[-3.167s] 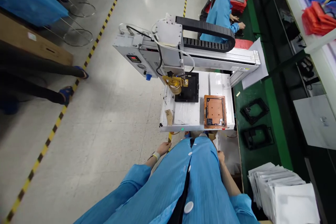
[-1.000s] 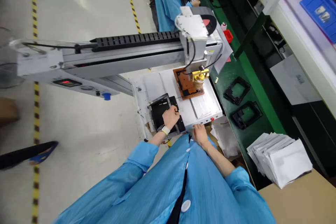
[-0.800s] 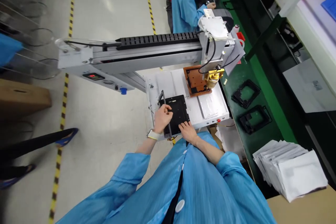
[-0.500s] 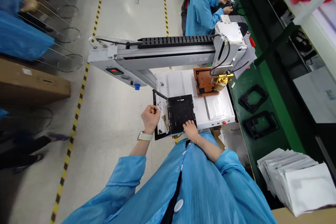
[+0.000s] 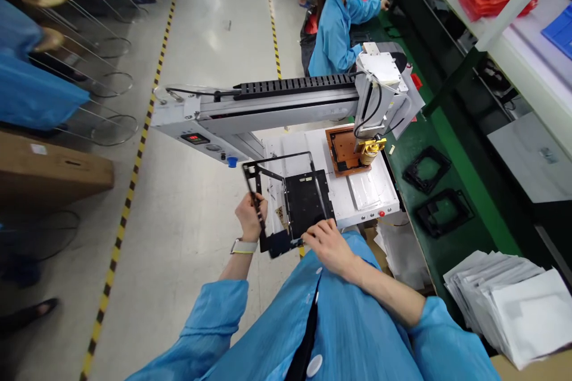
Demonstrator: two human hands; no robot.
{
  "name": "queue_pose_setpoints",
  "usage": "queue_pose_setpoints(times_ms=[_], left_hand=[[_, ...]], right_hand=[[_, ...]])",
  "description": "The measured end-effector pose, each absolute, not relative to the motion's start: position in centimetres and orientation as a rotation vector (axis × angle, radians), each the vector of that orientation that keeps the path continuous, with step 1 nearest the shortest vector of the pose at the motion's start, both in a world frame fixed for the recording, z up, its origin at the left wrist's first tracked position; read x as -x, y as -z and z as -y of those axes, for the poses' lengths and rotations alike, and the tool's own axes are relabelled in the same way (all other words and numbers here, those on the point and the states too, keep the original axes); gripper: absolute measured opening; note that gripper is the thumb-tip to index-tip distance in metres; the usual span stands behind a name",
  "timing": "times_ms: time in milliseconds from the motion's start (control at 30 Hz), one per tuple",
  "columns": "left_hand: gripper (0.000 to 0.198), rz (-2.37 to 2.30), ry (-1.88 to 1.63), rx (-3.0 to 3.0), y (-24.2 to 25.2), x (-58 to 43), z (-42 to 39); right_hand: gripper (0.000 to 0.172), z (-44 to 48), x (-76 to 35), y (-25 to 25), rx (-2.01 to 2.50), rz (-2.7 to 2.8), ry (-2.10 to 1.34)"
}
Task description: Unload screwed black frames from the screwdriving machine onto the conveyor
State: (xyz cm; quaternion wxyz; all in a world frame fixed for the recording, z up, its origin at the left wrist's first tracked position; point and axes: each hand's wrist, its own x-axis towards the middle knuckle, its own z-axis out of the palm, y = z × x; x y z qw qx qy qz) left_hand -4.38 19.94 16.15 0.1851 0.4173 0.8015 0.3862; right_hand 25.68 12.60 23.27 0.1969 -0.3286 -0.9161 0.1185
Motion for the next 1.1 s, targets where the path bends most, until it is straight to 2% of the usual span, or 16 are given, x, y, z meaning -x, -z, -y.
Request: queue_pose_setpoints(times_ms=[133, 267, 533, 833, 1100], left_hand=[[0.016, -2.255, -1.07, -1.196, -16.6, 3.2, -20.2], [0.016, -2.245, -1.02, -1.249, -17.1, 2.2, -20.4], [0.016, -2.223, -1.038, -1.291, -16.7, 1.5, -20.5], [0.021, -2.234, -1.021, -1.272, -17.5, 0.9, -20.8], [0.025, -2.235, -1.019, -1.277, -17.8, 0.9, -20.7]], right_hand=[[0.028, -10.4, -25.7, -30.4, 0.718, 2.472, -0.165], [0.025, -9.6, -25.4, -34.0, 0.675, 2.432, -0.061], [0.023, -9.3, -26.1, -34.9, 0.719, 2.418, 0.0], [0.036, -9.5, -27.2, -35.3, 0.844, 2.243, -0.161], [0.036, -8.7, -27.9, -35.2, 0.905, 2.203, -0.194]])
